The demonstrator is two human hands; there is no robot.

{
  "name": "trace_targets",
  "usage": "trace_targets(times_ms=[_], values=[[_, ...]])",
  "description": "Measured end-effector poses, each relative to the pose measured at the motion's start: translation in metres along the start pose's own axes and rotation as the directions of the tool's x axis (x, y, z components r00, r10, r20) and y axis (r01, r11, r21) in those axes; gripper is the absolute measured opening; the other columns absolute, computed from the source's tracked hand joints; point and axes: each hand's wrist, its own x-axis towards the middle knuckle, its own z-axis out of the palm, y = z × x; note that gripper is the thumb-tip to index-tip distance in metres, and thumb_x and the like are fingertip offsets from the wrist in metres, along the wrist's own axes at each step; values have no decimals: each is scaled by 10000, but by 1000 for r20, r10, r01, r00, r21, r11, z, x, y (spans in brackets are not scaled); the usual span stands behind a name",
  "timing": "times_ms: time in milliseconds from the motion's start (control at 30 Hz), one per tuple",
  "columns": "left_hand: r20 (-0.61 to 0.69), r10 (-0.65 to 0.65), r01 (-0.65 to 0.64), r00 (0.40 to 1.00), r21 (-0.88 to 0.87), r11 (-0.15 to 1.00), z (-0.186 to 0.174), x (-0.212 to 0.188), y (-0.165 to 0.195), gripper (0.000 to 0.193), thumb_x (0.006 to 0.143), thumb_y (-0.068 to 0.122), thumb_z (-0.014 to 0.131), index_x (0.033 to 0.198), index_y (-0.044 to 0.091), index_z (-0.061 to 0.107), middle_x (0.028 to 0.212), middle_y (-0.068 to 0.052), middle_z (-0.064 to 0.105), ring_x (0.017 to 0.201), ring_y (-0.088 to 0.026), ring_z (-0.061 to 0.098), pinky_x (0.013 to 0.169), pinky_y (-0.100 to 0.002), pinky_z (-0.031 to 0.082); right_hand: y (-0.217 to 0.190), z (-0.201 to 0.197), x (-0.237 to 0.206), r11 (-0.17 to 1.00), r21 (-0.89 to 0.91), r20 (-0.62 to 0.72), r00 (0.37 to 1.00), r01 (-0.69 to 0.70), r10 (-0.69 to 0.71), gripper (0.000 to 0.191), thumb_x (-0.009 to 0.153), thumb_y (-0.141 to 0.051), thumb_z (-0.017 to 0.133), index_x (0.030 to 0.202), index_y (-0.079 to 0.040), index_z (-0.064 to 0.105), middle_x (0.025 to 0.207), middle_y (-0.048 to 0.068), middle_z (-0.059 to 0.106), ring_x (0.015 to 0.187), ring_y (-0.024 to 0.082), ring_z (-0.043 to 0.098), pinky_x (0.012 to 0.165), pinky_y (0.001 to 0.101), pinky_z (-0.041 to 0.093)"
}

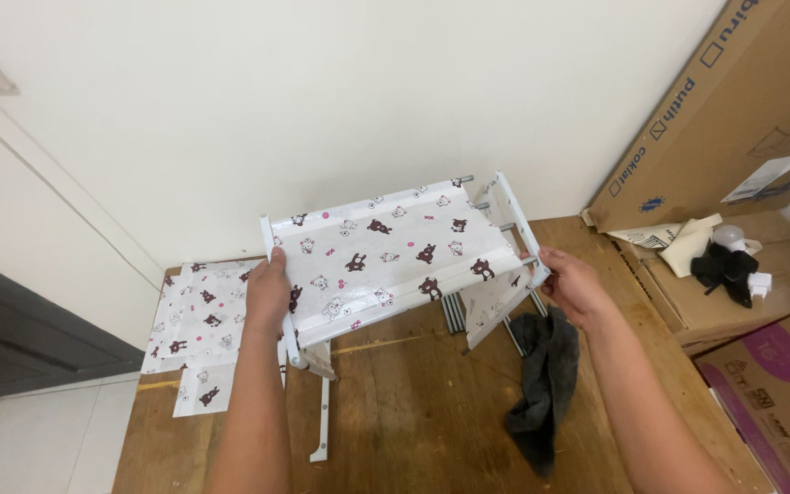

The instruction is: The person assembles a three-tier fabric-covered storage shelf by inserting metal rods into white plastic corner connectors and attaching patterned fabric panels to form each shelf level. The person then places the completed unit on the floor next to a suitcase and begins assembling another shelf unit.

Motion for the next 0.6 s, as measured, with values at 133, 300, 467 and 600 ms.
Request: trace_targets(times_ms=[133,300,467,600], values=[[4,-34,34,999,36,999,9,1,2,522,1058,414,508,1013,-78,676,852,-94,647,778,-185,571,772,-347,483,12,-5,11,998,60,44,999,21,-24,283,1071,-241,482,1187,-119,709,1036,-26,697,848,83,531,726,245,390],[21,51,-51,998,13,999,16,4,-1,434,1022,392,511,1054,-5,684,880,-16,708,821,-125,641,798,-278,491,17,-9,18,988,144,80,994,63,-75,274,1069,-217,500,1205,-99,705,1029,-15,683,838,100,508,713,258,374],[19,-12,11,1000,9,1000,13,8,-4,505,1072,394,518,1029,-75,699,840,-91,621,764,-183,541,741,-338,471,12,-7,11,990,136,57,997,33,-42,323,1073,-253,455,1189,-65,690,1047,7,704,882,116,557,762,264,416],[6,-9,9,1000,-9,1000,13,7,-2,450,1030,383,511,1024,-28,694,843,-37,685,758,-127,602,743,-282,492,7,-5,6,983,178,75,996,36,-50,307,1086,-256,476,1190,-67,694,1069,15,698,926,121,565,813,282,427]])
